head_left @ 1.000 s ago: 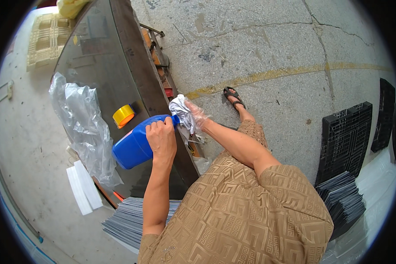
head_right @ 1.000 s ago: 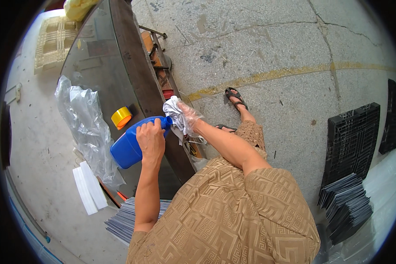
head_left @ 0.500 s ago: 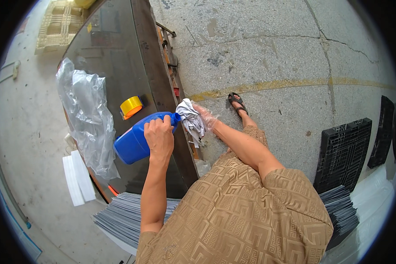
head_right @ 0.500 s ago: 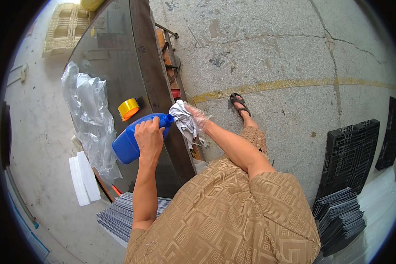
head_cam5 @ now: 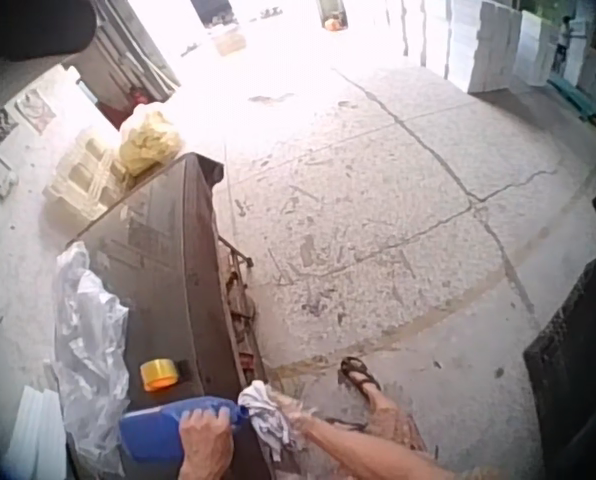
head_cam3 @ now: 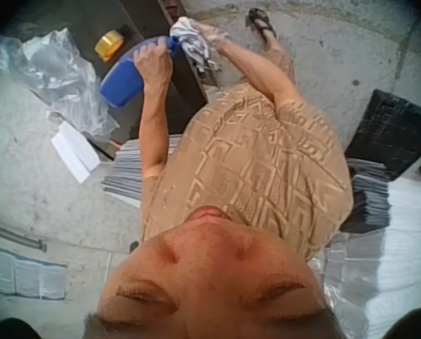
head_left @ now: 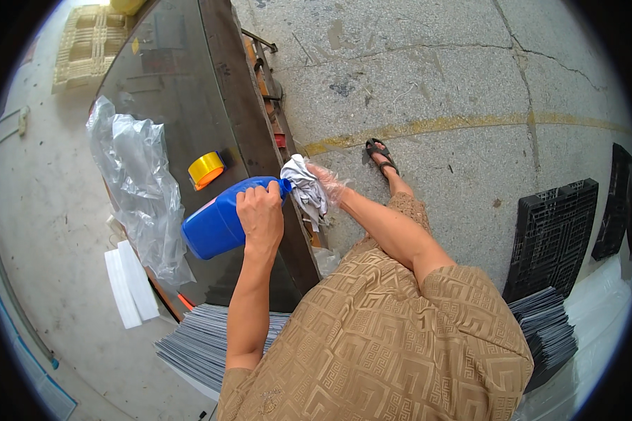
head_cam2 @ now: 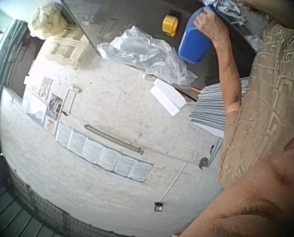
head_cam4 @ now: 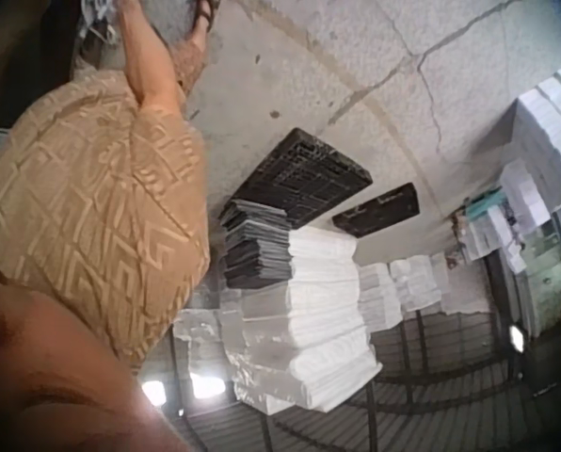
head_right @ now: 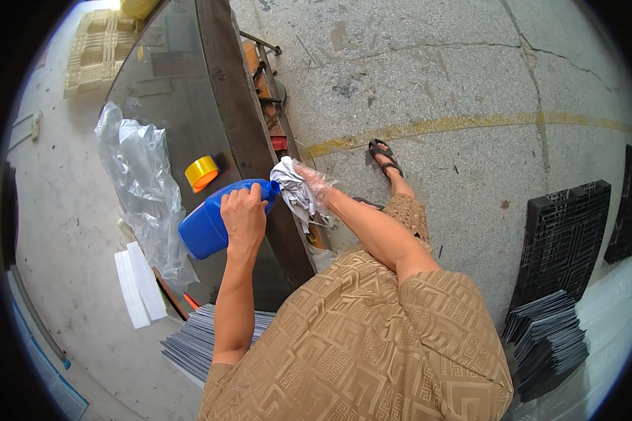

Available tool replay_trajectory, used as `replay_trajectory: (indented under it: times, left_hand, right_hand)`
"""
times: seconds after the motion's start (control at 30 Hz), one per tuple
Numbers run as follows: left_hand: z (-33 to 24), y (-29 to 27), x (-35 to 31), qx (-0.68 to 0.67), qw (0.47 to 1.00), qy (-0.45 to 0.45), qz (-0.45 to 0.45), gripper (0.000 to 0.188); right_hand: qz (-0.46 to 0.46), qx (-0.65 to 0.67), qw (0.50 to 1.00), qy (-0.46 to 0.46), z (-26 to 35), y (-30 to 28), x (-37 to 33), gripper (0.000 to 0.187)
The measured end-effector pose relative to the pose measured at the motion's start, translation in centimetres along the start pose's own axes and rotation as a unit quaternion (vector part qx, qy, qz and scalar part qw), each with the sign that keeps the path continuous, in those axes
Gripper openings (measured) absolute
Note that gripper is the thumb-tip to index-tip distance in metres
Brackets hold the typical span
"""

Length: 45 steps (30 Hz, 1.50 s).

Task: The person puts on a pair of disposable plastic gloves and then pours liquid from a blue plastic container onto a white cloth. The person handles the gloves and the container with care, ensuring the cloth is saturated with the liquid.

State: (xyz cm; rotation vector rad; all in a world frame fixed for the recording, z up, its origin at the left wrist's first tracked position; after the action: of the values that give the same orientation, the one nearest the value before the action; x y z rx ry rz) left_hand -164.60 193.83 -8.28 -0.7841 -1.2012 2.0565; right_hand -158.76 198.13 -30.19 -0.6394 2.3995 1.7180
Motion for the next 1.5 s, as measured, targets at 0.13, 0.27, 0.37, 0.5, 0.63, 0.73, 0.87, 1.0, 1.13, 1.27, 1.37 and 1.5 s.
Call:
replay_trajectory:
  times: [0.13, 0.27, 0.37, 0.5, 0.63, 0.73, 0.87, 1.0, 1.13, 1.27, 1.37, 1.5]
  left_hand:
    - [0.0, 0.1, 0.3, 0.002, 1.0, 0.002, 0.003, 0.006]
    - [-0.1, 0.0, 0.6, 0.004, 1.0, 0.003, 0.007, 0.005]
    - [-0.2, 0.2, 0.7, 0.017, 1.0, 0.006, 0.01, 0.004]
    - [-0.6, 0.5, 0.7, 0.025, 1.0, 0.008, 0.008, 0.003]
    - [-0.5, 0.9, 0.6, 0.031, 0.998, -0.004, 0.047, 0.027]
    - [-0.4, 0.9, 0.6, 0.03, 0.999, -0.002, 0.046, 0.027]
    - [-0.5, 0.4, 0.7, 0.026, 1.0, 0.009, 0.011, 0.003]
    - [-0.8, 0.7, 0.9, 0.033, 0.999, 0.013, 0.02, 0.003]
    - [-1.1, 0.6, 1.0, 0.039, 0.999, 0.014, 0.029, 0.003]
    - [-1.1, 0.9, 1.1, 0.042, 0.998, 0.012, 0.038, 0.01]
    - [-1.1, 1.4, 1.1, 0.046, 0.998, 0.003, 0.052, 0.025]
    - [-1.3, 1.1, 1.3, 0.048, 0.998, 0.013, 0.041, 0.01]
  right_hand:
    - [0.008, 0.003, 1.0, -0.002, 0.1, -0.1, 0.2, 0.046]
    - [0.012, 0.012, 1.0, 0.0, 0.0, -0.2, 0.4, 0.045]
    - [0.001, 0.04, 0.999, 0.015, -0.2, -0.3, 0.5, 0.046]
    - [0.003, 0.034, 0.999, 0.004, -0.3, -0.3, 0.6, 0.046]
    - [-0.002, 0.03, 1.0, 0.002, -0.2, -0.1, 0.6, 0.046]
    - [-0.011, 0.026, 1.0, 0.002, -0.2, -0.1, 0.6, 0.045]
    - [-0.005, 0.024, 1.0, 0.003, -0.3, -0.1, 0.7, 0.044]
    - [-0.011, 0.035, 0.999, 0.01, -0.4, -0.4, 0.7, 0.044]
    - [-0.017, 0.033, 0.999, 0.0, -0.5, -0.7, 0.9, 0.044]
    - [-0.017, 0.022, 1.0, -0.002, -0.4, -0.7, 1.0, 0.043]
    - [-0.009, 0.023, 1.0, 0.0, -0.4, -0.9, 1.2, 0.041]
    - [-0.024, 0.022, 0.999, -0.011, -0.4, -1.1, 1.2, 0.04]
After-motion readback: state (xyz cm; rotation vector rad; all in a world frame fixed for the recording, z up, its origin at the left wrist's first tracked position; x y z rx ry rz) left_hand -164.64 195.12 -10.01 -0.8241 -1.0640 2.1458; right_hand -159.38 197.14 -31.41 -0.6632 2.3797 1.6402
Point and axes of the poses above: each hand's wrist, its own x-axis towards the middle knuckle, its own y-axis out of the palm, z = x × y, the point moved 4 cm from there along x, towards the middle knuckle, and after that the axes turned 12 degrees about x, right-handed, at the moved point
